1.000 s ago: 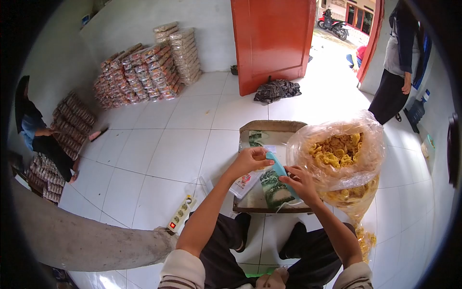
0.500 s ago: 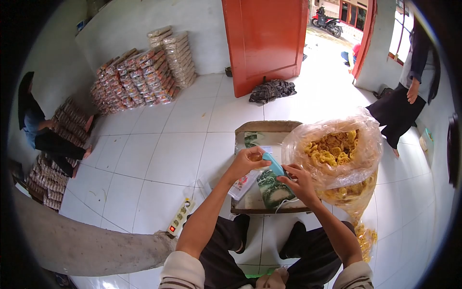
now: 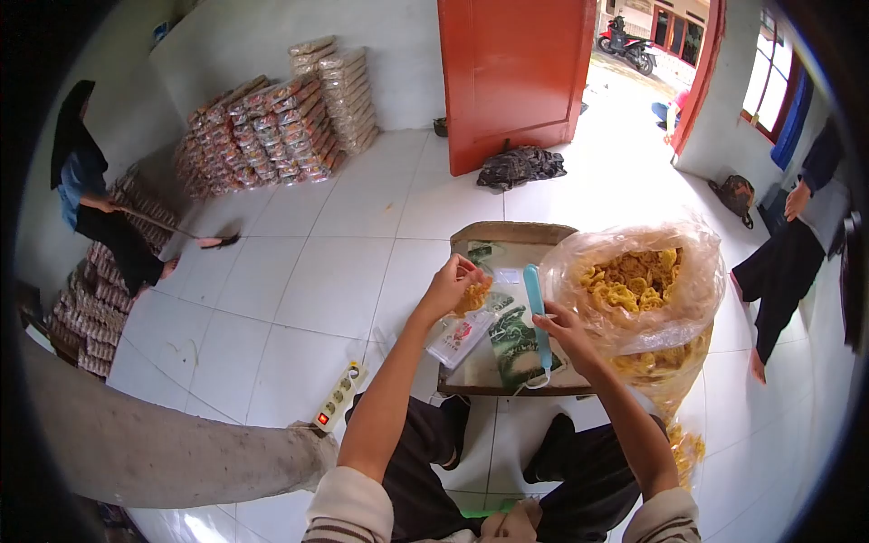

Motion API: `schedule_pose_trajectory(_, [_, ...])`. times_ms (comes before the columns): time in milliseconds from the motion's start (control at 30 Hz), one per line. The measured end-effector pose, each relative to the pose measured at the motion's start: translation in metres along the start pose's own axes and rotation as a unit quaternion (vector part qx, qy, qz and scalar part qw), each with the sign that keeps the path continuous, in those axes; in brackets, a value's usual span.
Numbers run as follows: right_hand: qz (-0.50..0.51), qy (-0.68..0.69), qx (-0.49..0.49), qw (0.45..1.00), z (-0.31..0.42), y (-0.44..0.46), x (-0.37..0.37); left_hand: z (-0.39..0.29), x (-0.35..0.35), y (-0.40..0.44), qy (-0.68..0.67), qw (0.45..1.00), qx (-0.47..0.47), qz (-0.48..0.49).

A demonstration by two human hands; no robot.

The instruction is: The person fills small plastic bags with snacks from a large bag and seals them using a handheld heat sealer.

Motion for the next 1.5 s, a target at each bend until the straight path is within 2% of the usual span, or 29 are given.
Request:
schedule_pose_trajectory(67, [-0.027,-0.105,-0.042,0.993,-0.021,0.007,0.002,0.006,0.005,0.001,0.022,0.999,0.001,-0.035])
schedule_pose_trajectory(100, [-0.024,-0.108,-0.042,0.993,-0.036,0.012,-0.001,0.009,0.007,0.002,0.009,0.998,0.011,-0.059])
schedule_pose_trajectory(167, [-0.082,-0.374,0.026,0.923,-0.068,0.017,-0.007,0.014,0.009,0.002,-0.003,0.996,0.023,-0.087])
schedule_pose_trajectory(200, [-0.079,-0.374,0.029,0.924,-0.08,0.02,-0.011,0.016,0.008,0.001,-0.004,0.993,0.041,-0.112])
schedule_pose_trajectory(233, [-0.089,-0.412,-0.017,0.906,-0.093,0.023,-0.013,0.022,0.008,0.003,-0.004,0.989,0.058,-0.138])
schedule_pose_trajectory(267, [-0.1,-0.449,-0.063,0.886,-0.106,0.028,-0.015,0.028,0.007,0.005,-0.027,0.989,0.043,-0.141])
schedule_pose_trajectory(300, [-0.096,-0.448,-0.057,0.887,-0.126,0.033,-0.019,0.029,0.007,0.005,-0.029,0.99,0.075,-0.12])
schedule_pose_trajectory(367, [-0.266,-0.528,-0.054,0.805,-0.156,0.036,-0.016,0.007,0.005,-0.01,-0.07,0.983,0.131,-0.112])
schedule_pose_trajectory(433, [-0.247,-0.516,-0.089,0.815,-0.151,0.038,-0.019,0.017,0.003,-0.005,-0.096,0.981,0.14,-0.098])
schedule_pose_trajectory(533, [-0.221,-0.543,-0.125,0.8,-0.147,0.042,-0.02,0.018,-0.008,0.001,-0.164,0.972,0.153,-0.066])
schedule_pose_trajectory(600, [-0.124,-0.553,-0.015,0.823,-0.147,0.052,-0.022,0.012,-0.02,0.007,-0.204,0.966,0.155,-0.044])
schedule_pose_trajectory(633, [-0.131,-0.56,-0.019,0.818,-0.138,0.052,-0.017,0.008,-0.029,0.01,-0.232,0.961,0.146,-0.037])
schedule_pose_trajectory(667, [-0.056,-0.364,-0.022,0.93,-0.132,0.054,-0.016,0.003,-0.038,0.013,-0.258,0.956,0.136,-0.029])
schedule_pose_trajectory(700, [0.021,-0.147,-0.02,0.989,-0.121,0.056,-0.017,-0.005,-0.048,0.014,-0.264,0.955,0.131,-0.019])
schedule_pose_trajectory(733, [0.01,-0.155,-0.02,0.988,-0.095,0.045,-0.014,-0.016,-0.059,0.014,-0.293,0.948,0.121,-0.015])
schedule_pose_trajectory(767, [-0.05,0.021,-0.068,0.996,-0.056,0.019,-0.013,-0.027,-0.072,0.014,-0.322,0.94,0.112,-0.009])
schedule_pose_trajectory(800, [-0.111,0.202,-0.108,0.967,-0.026,-0.005,-0.01,-0.037,-0.087,0.016,-0.368,0.923,0.11,-0.003])
schedule_pose_trajectory(833, [-0.129,0.202,-0.1,0.966,-0.007,-0.021,0.001,-0.047,-0.102,0.016,-0.367,0.924,0.107,0.016])
schedule_pose_trajectory(900, [-0.155,0.23,-0.004,0.961,0.024,-0.06,0.03,-0.069,-0.142,0.014,-0.411,0.908,0.075,0.039])
schedule_pose_trajectory(967, [-0.212,0.226,0.043,0.95,0.038,-0.102,0.062,-0.081,-0.197,0.014,-0.447,0.887,0.073,0.092])
schedule_pose_trajectory(1033, [-0.199,-0.013,0.041,0.979,0.043,-0.142,0.093,-0.086,-0.25,0.003,-0.461,0.874,0.066,0.14])
schedule_pose_trajectory(1067, [-0.22,-0.081,0.007,0.972,0.042,-0.162,0.107,-0.08,-0.279,-0.001,-0.465,0.862,0.079,0.185])
schedule_pose_trajectory(1100, [-0.245,-0.072,0.005,0.967,0.035,-0.181,0.122,-0.081,-0.303,-0.012,-0.454,0.862,0.087,0.208])
schedule_pose_trajectory(1167, [-0.258,-0.083,-0.103,0.957,0.006,-0.215,0.15,-0.076,-0.352,-0.038,-0.376,0.877,0.126,0.271])
schedule_pose_trajectory(1233, [-0.287,-0.032,-0.118,0.95,-0.015,-0.247,0.175,-0.057,-0.406,-0.052,-0.375,0.864,0.11,0.318])
schedule_pose_trajectory(1333, [-0.336,0.043,-0.125,0.933,-0.06,-0.293,0.205,-0.032,-0.457,-0.083,-0.306,0.855,0.187,0.374])
schedule_pose_trajectory(1400, [-0.374,0.115,-0.125,0.912,-0.099,-0.321,0.223,-0.013,-0.494,-0.098,-0.209,0.866,0.137,0.433])
schedule_pose_trajectory(1433, [-0.393,0.161,-0.115,0.898,-0.12,-0.335,0.231,-0.003,-0.511,-0.106,-0.197,0.858,0.154,0.448])
schedule_pose_trajectory(1500, [-0.431,0.144,-0.141,0.879,-0.169,-0.363,0.24,0.019,-0.55,-0.121,-0.148,0.831,0.186,0.504])
Point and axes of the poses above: each hand's wrist, its own y-axis towards the middle knuckle, its own x-axis out of the back of the hand, z = x × y, the point moved 3 cm from there along y, towards the middle knuckle, and after that the axes turned 4 degrees about x, right-handed, at the moved point
